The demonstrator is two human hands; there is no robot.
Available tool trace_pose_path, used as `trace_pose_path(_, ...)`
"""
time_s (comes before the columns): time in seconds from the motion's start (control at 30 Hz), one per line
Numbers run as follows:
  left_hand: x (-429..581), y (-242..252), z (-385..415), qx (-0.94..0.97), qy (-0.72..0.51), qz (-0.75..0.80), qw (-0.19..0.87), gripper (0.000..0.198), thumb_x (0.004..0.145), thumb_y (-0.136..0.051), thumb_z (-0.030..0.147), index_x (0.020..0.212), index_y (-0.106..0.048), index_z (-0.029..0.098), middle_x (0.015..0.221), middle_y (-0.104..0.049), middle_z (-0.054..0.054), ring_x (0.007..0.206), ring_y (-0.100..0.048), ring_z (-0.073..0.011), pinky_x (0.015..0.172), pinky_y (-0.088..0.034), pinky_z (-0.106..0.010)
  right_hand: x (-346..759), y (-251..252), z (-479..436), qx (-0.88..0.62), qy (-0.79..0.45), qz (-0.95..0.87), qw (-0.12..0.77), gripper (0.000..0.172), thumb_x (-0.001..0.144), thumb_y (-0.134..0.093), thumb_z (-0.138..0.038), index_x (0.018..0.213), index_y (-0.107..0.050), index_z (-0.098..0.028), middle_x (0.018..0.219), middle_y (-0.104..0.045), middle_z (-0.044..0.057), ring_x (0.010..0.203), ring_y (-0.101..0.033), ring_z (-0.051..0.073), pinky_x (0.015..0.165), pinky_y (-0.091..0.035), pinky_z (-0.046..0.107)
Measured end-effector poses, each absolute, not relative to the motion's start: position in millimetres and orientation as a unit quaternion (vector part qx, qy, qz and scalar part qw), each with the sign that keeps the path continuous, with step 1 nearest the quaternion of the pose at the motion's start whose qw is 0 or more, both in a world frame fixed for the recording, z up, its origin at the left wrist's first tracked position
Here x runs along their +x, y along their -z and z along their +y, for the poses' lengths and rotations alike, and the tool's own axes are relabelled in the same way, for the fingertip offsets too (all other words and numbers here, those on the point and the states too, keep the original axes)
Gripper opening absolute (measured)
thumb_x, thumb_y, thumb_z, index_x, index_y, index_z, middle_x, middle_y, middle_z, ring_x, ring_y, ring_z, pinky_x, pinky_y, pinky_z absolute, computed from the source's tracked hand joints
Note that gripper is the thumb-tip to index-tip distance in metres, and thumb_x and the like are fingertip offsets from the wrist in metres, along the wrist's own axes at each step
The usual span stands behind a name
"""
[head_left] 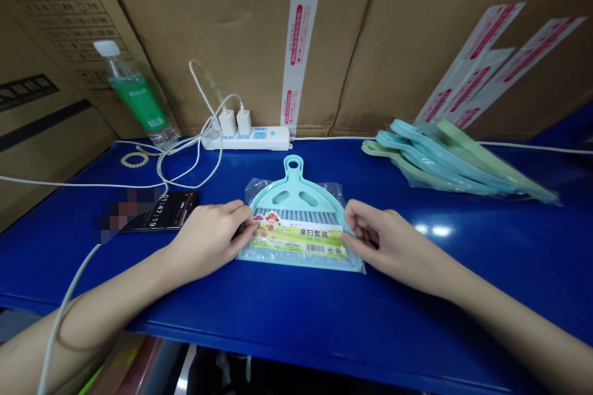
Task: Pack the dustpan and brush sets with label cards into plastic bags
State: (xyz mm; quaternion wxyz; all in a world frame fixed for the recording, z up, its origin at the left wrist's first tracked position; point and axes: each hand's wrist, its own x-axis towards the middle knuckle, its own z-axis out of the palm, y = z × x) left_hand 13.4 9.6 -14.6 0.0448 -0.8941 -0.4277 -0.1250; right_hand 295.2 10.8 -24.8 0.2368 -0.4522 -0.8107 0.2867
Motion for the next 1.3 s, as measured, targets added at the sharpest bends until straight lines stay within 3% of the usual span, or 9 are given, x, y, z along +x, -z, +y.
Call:
trace_pose_path(0.17,13.7,14.2,9.1,-0.882,0.114,-0.455,0.034,0.016,0.09,-0.04,0.023,0.089,-0.055,0.017,0.067,-0.065,0.001,0.049,-0.055,-0.0117,0.046,-0.036,-0.022,296.1,24.0,13.1,-0.448,-0.308,-0.803,0.242,0.019,0.083,-0.048,-0.029,0.073,-0.033,-0.026,0.05,-0.038,-0.01,0.043,-0.034,0.01,0.04,-0.027,0.023)
trace_pose_path(0.37,15.0,12.3,10.6,-0.875,0.122,-0.468,-0.024,0.01,0.085,-0.041,0.019,0.085,-0.051,0.019,0.057,-0.054,0.006,0.044,-0.05,-0.0101,0.045,-0.034,-0.021,295.2,25.4,12.7,-0.451,-0.321,-0.798,0.24,0.017,0.08,-0.048,-0.026,0.073,-0.033,-0.026,0.051,-0.037,-0.01,0.044,-0.033,0.009,0.04,-0.026,0.022)
trace_pose_path(0.6,14.3,13.9,10.5,-0.877,0.142,-0.457,-0.036,0.009,0.083,-0.04,0.017,0.082,-0.049,0.02,0.053,-0.048,0.008,0.042,-0.047,-0.0096,0.044,-0.034,-0.02,295.4,26.0,12.8,-0.44,-0.328,-0.8,0.244,0.015,0.082,-0.046,-0.026,0.073,-0.033,-0.026,0.052,-0.036,-0.01,0.044,-0.031,0.009,0.041,-0.025,0.023)
trace_pose_path(0.87,13.2,13.9,10.0,-0.887,0.109,-0.447,0.03,0.012,0.087,-0.039,0.016,0.087,-0.051,0.019,0.061,-0.058,0.004,0.046,-0.053,-0.0127,0.046,-0.034,-0.023,298.0,22.0,12.8,-0.442,-0.348,-0.797,0.222,0.016,0.084,-0.047,-0.029,0.074,-0.035,-0.025,0.05,-0.039,-0.01,0.044,-0.033,0.009,0.042,-0.027,0.023)
trace_pose_path(1.3,13.7,13.4,10.4,-0.888,0.121,-0.443,-0.023,0.012,0.085,-0.038,0.013,0.085,-0.048,0.02,0.058,-0.05,0.006,0.044,-0.047,-0.0112,0.045,-0.032,-0.021,296.9,25.0,10.4,-0.448,-0.353,-0.789,0.228,0.013,0.081,-0.047,-0.027,0.074,-0.036,-0.025,0.051,-0.038,-0.01,0.045,-0.033,0.009,0.042,-0.026,0.023)
